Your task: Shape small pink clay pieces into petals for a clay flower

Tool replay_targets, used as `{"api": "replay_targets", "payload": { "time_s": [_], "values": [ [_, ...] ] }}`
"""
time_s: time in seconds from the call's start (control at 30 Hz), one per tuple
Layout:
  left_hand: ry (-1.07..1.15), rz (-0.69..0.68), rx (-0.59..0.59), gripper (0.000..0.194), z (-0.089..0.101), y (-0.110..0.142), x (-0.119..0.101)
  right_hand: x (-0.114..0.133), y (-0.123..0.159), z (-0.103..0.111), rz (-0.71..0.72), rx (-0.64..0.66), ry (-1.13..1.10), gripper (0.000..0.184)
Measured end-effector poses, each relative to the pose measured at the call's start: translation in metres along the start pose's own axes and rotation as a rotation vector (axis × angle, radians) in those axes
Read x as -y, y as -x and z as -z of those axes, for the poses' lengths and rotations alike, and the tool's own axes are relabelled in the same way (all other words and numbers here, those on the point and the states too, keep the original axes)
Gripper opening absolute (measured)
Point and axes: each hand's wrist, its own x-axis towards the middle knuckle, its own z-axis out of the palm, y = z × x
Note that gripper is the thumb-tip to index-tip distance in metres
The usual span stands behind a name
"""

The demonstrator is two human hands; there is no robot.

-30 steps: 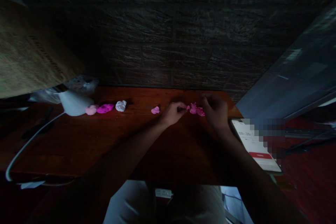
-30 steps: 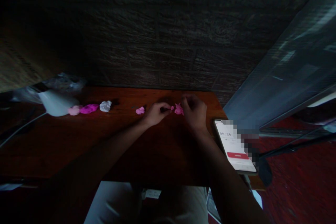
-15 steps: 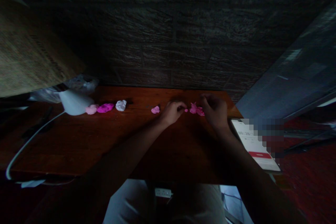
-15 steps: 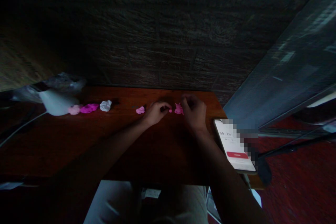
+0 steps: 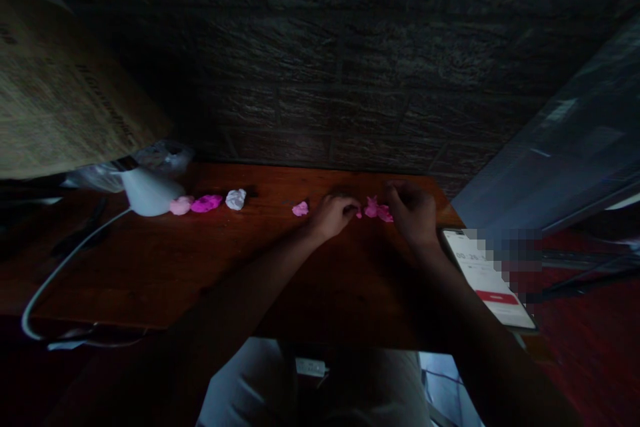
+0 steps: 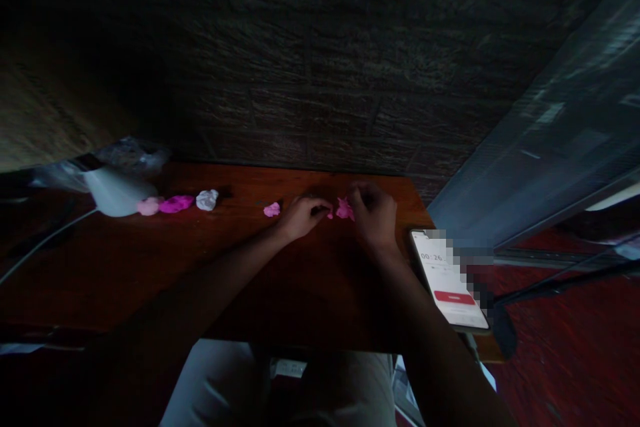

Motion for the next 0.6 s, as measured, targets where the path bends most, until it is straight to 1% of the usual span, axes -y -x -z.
{"api": "replay_targets", "payload": {
  "time_s": [0.23,0.43,0.6],
  "values": [
    [0.036,-0.051,0.01,0.018,0.0032,0.0053,0.0057,0.001,0.0001,-0.0001,0.0,-0.015,-0.036,0.031],
    [0.048,-0.084,0.018,0.017,0.0063,0.0086,0.0034,0.0003,0.0006,-0.0014,-0.011,-0.01,-0.03,0.034],
    [-0.007,-0.132,0.044,0.026,0.008,0.0105,0.0007,-0.0025,-0.0004,-0.0027,-0.002,0.0,-0.033,0.035]
  ]
}}
